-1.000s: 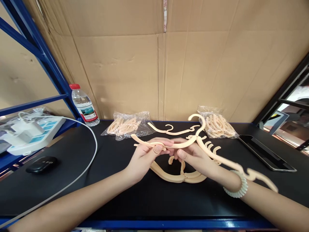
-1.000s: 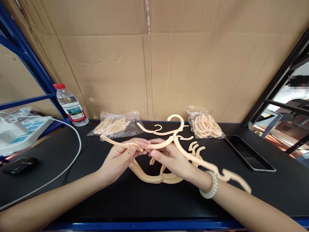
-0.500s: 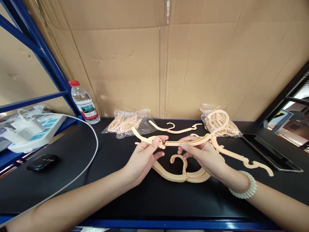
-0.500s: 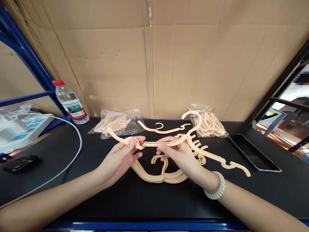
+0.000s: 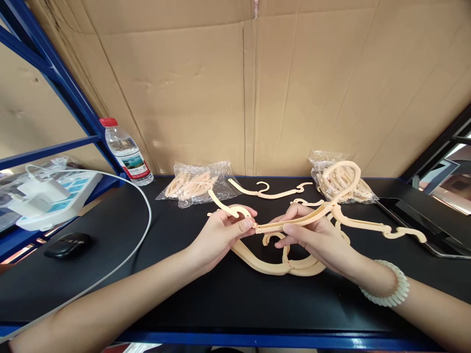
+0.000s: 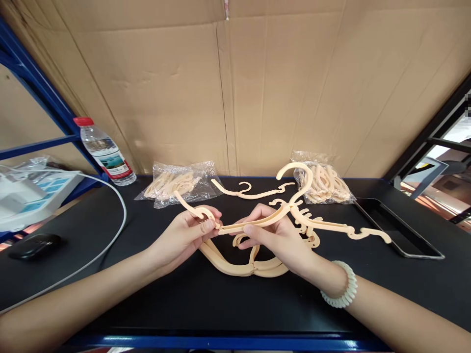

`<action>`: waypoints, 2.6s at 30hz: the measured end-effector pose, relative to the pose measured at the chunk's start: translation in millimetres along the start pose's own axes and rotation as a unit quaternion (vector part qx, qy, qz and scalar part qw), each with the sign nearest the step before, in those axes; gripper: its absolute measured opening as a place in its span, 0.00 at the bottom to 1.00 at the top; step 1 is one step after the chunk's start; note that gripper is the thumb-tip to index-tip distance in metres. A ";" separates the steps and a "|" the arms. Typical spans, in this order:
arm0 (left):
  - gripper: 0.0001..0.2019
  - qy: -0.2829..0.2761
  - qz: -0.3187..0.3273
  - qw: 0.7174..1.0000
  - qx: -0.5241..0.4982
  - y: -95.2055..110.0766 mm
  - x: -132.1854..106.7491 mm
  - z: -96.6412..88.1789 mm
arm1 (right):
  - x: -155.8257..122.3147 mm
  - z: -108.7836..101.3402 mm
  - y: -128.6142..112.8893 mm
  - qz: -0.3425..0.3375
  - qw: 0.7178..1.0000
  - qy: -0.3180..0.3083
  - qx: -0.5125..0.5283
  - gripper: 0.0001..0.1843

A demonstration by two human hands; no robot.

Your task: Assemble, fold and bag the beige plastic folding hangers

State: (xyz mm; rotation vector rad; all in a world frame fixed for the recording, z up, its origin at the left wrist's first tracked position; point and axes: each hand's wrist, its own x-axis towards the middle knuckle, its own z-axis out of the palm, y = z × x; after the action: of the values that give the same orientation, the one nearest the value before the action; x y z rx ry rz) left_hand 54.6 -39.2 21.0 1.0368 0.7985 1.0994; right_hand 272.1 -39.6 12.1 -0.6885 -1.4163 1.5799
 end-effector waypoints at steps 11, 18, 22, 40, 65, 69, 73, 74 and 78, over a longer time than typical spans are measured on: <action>0.09 -0.070 -0.055 0.996 0.011 6.1 -0.4 -2.2 | -0.6 -0.3 -1.6 -0.021 0.999 -0.024 -0.037 0.06; 0.11 -0.123 -0.107 0.986 0.022 7.5 -0.6 -2.5 | -6.2 7.7 -3.7 -0.038 0.995 -0.047 -0.078 0.03; 0.12 -0.145 -0.117 0.982 0.013 12.6 -0.2 -3.8 | -9.5 10.0 -7.4 -0.059 0.991 -0.055 -0.106 0.06; 0.11 -0.180 -0.105 0.978 0.003 15.3 -0.7 -7.0 | -13.3 7.8 -10.3 -0.104 0.982 -0.046 -0.153 0.11; 0.13 -0.026 0.059 0.998 0.026 1.5 -16.5 15.4 | -18.1 22.3 -6.6 -0.141 0.980 0.036 -0.137 0.10; 0.11 -0.004 0.081 0.996 0.040 -0.9 -19.5 17.7 | -19.2 25.7 -7.1 -0.139 0.977 0.055 -0.149 0.09; 0.10 0.015 0.088 0.995 0.052 -0.6 -19.9 17.6 | -20.6 27.0 -5.7 -0.146 0.975 0.066 -0.151 0.09; 0.10 0.014 0.086 0.995 0.049 -0.4 -19.5 17.3 | -20.8 27.2 -5.4 -0.147 0.975 0.072 -0.153 0.09; 0.10 0.007 0.067 0.997 0.033 -0.6 -18.1 15.8 | -20.7 27.5 -5.0 -0.139 0.972 0.100 -0.163 0.07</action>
State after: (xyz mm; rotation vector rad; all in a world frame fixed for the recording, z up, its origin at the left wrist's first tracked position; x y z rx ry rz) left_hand 64.0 -60.7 26.0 1.1515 0.7898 1.2020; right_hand 259.3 -71.2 19.3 -0.7773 -1.5591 1.0411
